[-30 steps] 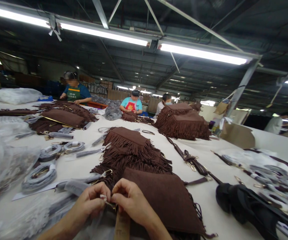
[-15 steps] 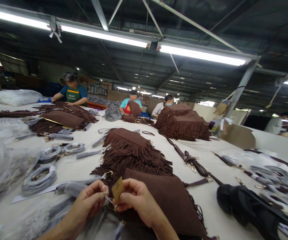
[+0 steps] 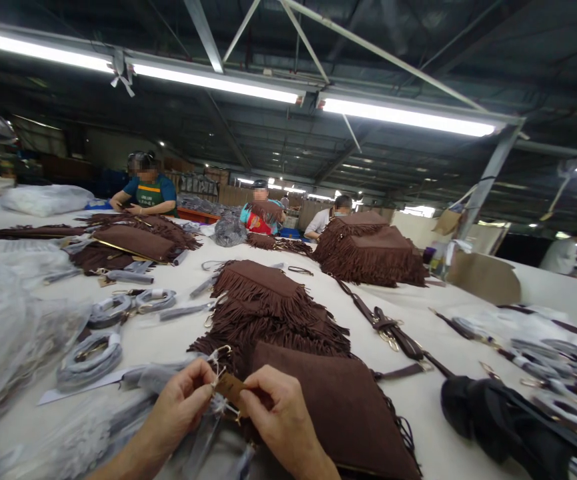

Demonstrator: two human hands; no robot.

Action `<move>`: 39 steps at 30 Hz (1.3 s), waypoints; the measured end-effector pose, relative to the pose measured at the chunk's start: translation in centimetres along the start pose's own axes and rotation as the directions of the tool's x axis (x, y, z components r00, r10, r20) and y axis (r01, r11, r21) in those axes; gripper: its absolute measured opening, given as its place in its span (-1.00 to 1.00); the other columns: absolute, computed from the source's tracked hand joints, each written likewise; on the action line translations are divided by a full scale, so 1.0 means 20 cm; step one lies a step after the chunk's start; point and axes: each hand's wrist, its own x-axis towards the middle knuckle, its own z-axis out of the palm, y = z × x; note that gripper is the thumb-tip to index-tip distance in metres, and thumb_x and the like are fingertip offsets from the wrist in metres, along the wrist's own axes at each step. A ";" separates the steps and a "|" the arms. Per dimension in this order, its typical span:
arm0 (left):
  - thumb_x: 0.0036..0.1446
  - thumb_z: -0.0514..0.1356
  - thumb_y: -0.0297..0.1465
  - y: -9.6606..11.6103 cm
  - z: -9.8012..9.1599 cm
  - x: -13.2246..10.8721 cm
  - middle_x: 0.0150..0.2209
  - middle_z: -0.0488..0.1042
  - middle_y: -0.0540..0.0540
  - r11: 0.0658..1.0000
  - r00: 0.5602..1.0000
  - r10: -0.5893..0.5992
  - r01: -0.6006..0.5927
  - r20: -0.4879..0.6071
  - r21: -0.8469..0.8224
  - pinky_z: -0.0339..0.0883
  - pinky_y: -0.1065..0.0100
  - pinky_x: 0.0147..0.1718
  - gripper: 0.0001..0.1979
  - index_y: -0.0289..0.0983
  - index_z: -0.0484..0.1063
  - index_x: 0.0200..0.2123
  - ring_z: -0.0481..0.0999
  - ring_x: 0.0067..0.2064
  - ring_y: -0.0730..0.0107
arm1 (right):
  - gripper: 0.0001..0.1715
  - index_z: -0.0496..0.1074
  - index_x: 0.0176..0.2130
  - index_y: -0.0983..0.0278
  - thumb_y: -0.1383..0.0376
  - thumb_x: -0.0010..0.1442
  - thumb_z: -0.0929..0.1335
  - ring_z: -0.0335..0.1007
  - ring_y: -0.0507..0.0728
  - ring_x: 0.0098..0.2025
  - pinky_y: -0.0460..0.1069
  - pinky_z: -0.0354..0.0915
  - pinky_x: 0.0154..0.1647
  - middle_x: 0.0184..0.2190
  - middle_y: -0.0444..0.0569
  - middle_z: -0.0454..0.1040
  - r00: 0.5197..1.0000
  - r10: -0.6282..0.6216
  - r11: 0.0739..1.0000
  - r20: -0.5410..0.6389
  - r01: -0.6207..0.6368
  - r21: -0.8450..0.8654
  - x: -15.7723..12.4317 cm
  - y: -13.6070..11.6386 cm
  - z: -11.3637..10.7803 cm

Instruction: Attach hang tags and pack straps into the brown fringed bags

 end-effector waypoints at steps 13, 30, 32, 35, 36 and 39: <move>-0.04 0.10 -0.27 0.06 -0.02 -0.02 -0.56 0.22 0.08 0.973 0.998 0.064 -0.066 0.015 0.221 0.12 0.41 -0.47 -0.84 -0.23 0.24 -0.53 0.22 -0.47 0.43 | -0.79 0.34 -0.50 0.25 0.46 0.12 0.25 0.21 0.01 -0.54 -0.07 -0.04 -0.53 -0.52 -0.16 0.29 0.969 -0.199 0.929 0.144 0.234 -0.288 -0.03 -0.01 0.02; -0.09 0.14 -0.50 0.08 -0.01 -0.05 -0.31 0.44 -0.04 0.732 0.944 0.164 -0.312 0.287 0.606 0.22 0.37 -0.27 -0.83 -0.24 0.38 -0.33 0.38 -0.26 0.31 | -0.87 0.44 -0.40 0.26 0.45 0.12 0.32 0.35 0.03 -0.44 -0.13 0.14 -0.41 -0.47 -0.14 0.47 0.993 -0.100 0.995 0.067 0.102 -0.023 -0.02 0.03 0.06; 0.01 0.11 -0.43 0.09 -0.06 -0.02 -0.43 0.43 0.00 0.742 0.936 0.058 -0.274 0.348 0.612 0.19 0.39 -0.34 -0.95 -0.24 0.36 -0.44 0.38 -0.35 0.34 | -0.90 0.47 -0.39 0.26 0.41 0.14 0.35 0.36 0.02 -0.45 -0.14 0.18 -0.41 -0.49 -0.16 0.48 0.996 -0.045 0.998 0.080 0.042 0.042 -0.01 0.02 0.04; 0.12 0.06 -0.30 0.18 -0.18 0.01 -0.49 0.40 0.02 0.781 0.928 0.026 -0.251 0.371 0.572 0.18 0.42 -0.37 -0.78 -0.24 0.33 -0.52 0.37 -0.39 0.37 | -0.86 0.47 -0.29 0.26 0.28 0.25 0.32 0.39 0.03 -0.51 -0.14 0.24 -0.48 -0.52 -0.15 0.48 0.991 0.080 0.975 0.109 -0.100 0.201 0.00 0.03 0.01; 0.13 0.06 -0.25 0.22 -0.23 0.03 -0.52 0.36 0.04 0.789 0.946 0.042 -0.229 0.322 0.570 0.17 0.42 -0.41 -0.74 -0.24 0.30 -0.54 0.34 -0.42 0.38 | -0.80 0.45 -0.27 0.27 0.22 0.28 0.29 0.40 0.04 -0.53 -0.15 0.25 -0.53 -0.51 -0.14 0.48 0.986 0.127 0.953 0.109 -0.152 0.263 0.00 0.04 0.01; 0.12 0.05 -0.11 0.30 -0.35 0.06 -0.62 0.20 0.10 0.792 0.988 0.091 -0.150 0.127 0.592 0.08 0.43 -0.50 -0.63 -0.21 0.18 -0.60 0.22 -0.51 0.43 | -0.67 0.42 -0.30 0.30 0.10 0.29 0.27 0.40 0.04 -0.57 -0.16 0.23 -0.63 -0.50 -0.10 0.46 0.977 0.199 0.905 0.079 -0.214 0.368 0.02 0.08 0.02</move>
